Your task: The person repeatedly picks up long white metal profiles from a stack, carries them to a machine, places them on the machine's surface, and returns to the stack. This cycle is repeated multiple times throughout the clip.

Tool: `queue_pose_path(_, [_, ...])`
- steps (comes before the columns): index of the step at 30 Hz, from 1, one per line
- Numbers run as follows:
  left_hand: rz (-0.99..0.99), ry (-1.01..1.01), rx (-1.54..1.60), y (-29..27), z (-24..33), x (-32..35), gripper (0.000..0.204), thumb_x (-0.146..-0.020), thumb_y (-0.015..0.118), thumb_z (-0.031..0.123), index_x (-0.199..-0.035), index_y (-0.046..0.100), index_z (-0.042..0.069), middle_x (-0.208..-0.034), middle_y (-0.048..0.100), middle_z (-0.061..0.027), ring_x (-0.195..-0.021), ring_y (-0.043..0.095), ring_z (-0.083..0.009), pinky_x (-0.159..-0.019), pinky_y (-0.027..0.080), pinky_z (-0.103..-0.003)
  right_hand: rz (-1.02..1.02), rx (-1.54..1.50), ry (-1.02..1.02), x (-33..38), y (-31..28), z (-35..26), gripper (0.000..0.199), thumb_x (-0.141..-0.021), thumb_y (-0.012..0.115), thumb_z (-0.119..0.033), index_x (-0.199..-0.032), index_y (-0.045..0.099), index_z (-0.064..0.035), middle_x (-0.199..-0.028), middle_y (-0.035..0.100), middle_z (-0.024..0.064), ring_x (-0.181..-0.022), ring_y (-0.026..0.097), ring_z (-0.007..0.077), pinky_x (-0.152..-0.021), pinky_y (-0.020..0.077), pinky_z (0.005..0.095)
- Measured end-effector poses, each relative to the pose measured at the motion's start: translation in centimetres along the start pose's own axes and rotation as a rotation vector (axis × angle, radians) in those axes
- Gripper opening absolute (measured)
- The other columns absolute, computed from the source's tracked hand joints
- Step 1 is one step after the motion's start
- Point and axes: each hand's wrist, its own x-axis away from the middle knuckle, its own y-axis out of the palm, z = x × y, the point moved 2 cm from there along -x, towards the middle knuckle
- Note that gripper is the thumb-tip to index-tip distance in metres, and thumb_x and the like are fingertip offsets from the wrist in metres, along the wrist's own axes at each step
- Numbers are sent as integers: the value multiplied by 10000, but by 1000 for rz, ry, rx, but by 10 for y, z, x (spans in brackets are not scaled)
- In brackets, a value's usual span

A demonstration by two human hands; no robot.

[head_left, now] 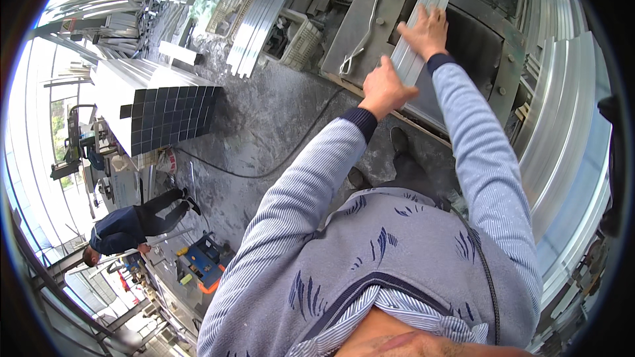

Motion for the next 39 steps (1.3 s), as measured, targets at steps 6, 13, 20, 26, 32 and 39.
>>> queue_pose_path(6, [-37, 0, 20, 4, 23, -21, 903, -707, 936, 475, -1306, 515, -53, -1111, 794, -259, -1067, 794, -422, -968, 635, -473, -15, 42, 12, -34, 22, 33, 843, -862, 701, -538, -1564, 633, -77, -1618, 536, 264, -1562, 426, 455, -1287, 368, 568])
queue_pose_path(13, [4, -2, 62, 29, -20, 46, 876, -699, 932, 400, -1303, 495, -61, -1101, 789, -277, -1070, 786, -459, -976, 628, -500, 54, -20, -25, 46, 5, 1, 802, -869, 730, -450, -1549, 630, -37, -1624, 514, 262, -1575, 396, 463, -1289, 364, 568])
queue_pose_path(20, [4, 6, 63, 55, -95, 127, 845, -699, 922, 316, -1315, 473, -47, -1082, 778, -289, -1040, 783, -478, -935, 630, -533, 71, -68, -22, 153, -20, -49, 799, -851, 753, -397, -1545, 611, -26, -1644, 468, 246, -1598, 343, 456, -1300, 339, 568])
queue_pose_path(26, [4, 26, 68, 78, -170, 198, 836, -689, 924, 351, -1288, 481, -28, -1059, 779, -303, -1016, 783, -485, -911, 629, -536, 22, -63, -3, 249, -29, -94, 831, -864, 759, -401, -1579, 572, -21, -1688, 402, 252, -1623, 293, 470, -1308, 317, 587])
queue_pose_path(32, [20, 15, 83, 97, -227, 244, 825, -686, 937, 325, -1297, 487, 1, -1077, 764, -287, -1025, 770, -481, -903, 620, -546, -22, -89, -18, 317, -33, -126, 881, -884, 775, -440, -1611, 528, -9, -1704, 355, 259, -1640, 235, 482, -1320, 283, 601])
queue_pose_path(39, [28, -20, 95, 128, -282, 277, 819, -703, 946, 323, -1291, 477, -3, -1141, 737, -305, -1085, 746, -503, -943, 610, -561, -159, -180, -81, 380, -20, -141, 946, -918, 765, -508, -1645, 460, 16, -1722, 288, 310, -1646, 181, 539, -1352, 206, 648])
